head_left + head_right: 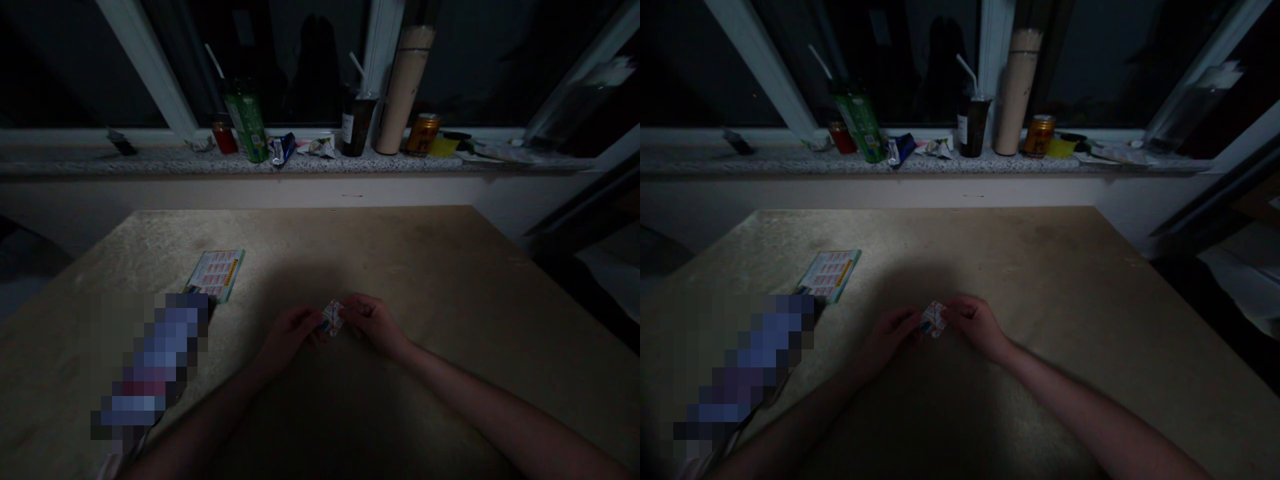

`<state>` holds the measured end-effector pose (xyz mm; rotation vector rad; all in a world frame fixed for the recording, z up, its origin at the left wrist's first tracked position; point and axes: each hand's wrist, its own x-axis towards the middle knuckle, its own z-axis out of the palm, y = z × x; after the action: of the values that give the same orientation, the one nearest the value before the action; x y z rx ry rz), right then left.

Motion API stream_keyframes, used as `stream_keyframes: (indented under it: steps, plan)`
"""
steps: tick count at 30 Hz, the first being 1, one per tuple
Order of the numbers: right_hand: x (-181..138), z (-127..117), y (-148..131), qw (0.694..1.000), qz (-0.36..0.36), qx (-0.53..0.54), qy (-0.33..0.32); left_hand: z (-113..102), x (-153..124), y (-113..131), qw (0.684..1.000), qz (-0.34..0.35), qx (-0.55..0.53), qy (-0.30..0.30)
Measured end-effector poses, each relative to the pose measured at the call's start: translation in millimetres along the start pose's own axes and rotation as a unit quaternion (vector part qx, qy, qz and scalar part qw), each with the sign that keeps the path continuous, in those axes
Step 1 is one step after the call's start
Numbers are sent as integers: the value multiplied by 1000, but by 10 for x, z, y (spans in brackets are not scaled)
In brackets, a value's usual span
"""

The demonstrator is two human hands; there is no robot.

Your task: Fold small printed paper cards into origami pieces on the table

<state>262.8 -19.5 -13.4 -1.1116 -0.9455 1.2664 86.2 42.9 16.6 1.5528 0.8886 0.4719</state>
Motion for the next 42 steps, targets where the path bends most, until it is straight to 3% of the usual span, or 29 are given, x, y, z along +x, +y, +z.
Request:
stream_keyframes:
  steps: [10,14,21,27,35,42]
  plan:
    - [11,-69,60,994,-22,87,-57,9,-4,-14,997,39,58,15]
    - [-6,-78,74,993,-43,77,-83,45,-5,1,994,70,76,-21]
    - [-25,-96,106,992,-33,49,-109,34,8,-45,990,57,114,-57]
    - [-49,-48,43,995,-63,7,-82,41,20,-61,996,45,68,-41]
    - [-91,42,-34,995,-29,-86,-52,29,17,-54,998,43,43,0]
    - [-95,19,-11,991,-39,-95,-80,25,27,-59,998,12,51,-22]
